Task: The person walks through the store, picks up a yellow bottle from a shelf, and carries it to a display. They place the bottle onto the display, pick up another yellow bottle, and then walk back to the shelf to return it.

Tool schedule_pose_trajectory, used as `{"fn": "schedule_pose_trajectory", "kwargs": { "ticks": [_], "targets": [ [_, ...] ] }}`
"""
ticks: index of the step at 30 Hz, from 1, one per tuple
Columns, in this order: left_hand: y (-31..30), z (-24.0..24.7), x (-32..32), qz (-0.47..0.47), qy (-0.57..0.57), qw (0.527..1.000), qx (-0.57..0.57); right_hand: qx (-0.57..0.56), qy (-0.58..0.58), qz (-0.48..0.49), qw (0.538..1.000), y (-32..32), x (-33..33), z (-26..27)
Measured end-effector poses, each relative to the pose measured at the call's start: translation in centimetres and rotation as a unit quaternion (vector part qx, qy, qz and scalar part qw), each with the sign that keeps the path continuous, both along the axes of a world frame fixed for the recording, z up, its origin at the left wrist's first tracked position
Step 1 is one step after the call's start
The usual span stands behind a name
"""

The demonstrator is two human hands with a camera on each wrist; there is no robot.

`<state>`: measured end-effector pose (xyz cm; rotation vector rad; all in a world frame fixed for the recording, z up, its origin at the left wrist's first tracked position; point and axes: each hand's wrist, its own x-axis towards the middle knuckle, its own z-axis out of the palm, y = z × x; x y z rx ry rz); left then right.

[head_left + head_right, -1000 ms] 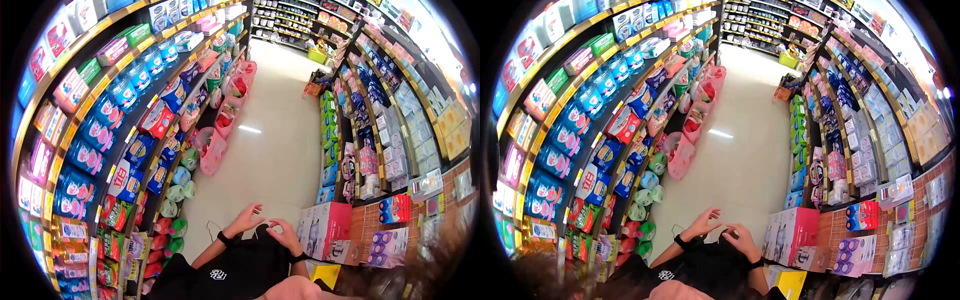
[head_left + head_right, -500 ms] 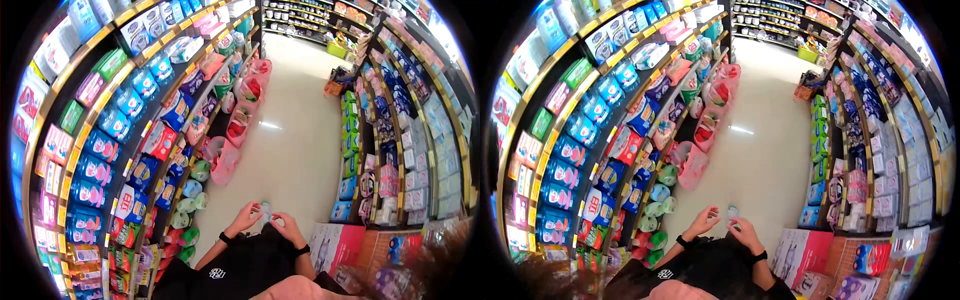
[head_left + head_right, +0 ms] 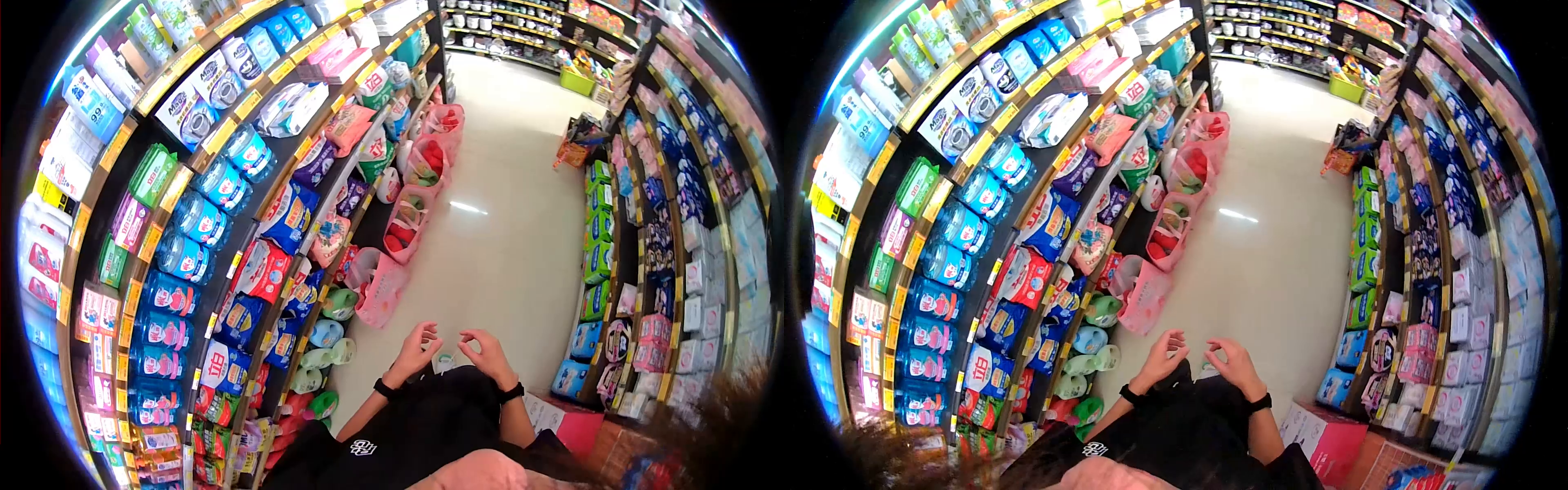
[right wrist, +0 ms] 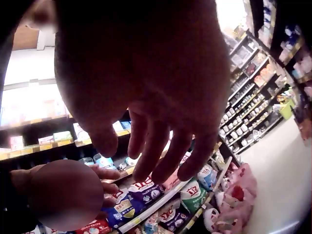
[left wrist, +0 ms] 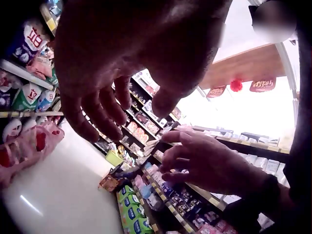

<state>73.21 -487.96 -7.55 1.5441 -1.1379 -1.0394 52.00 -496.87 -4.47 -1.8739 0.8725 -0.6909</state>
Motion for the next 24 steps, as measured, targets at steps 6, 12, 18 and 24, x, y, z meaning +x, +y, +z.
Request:
{"fn": "schedule_pose_trajectory", "kwargs": {
  "ticks": [6,12,18,24],
  "targets": [
    [-4.3,-0.7,2.3,0.051,0.008,0.999,0.016,-0.008,-0.002,0.047,0.999,-6.3,2.8,-0.2],
    [-10.5,-3.3,5.2,0.062,0.001,0.998,0.010,-0.011,0.014,0.074,0.997,-11.6,6.6,-1.9],
    [-20.6,-3.9,9.8,0.050,0.003,0.999,0.006,-0.017,0.032,0.085,0.996,-18.7,11.3,-2.1],
    [-29.7,-3.3,15.0,0.048,0.009,0.999,-0.018,0.011,0.051,0.083,0.995,-27.0,16.7,-1.4]
  ]
}}
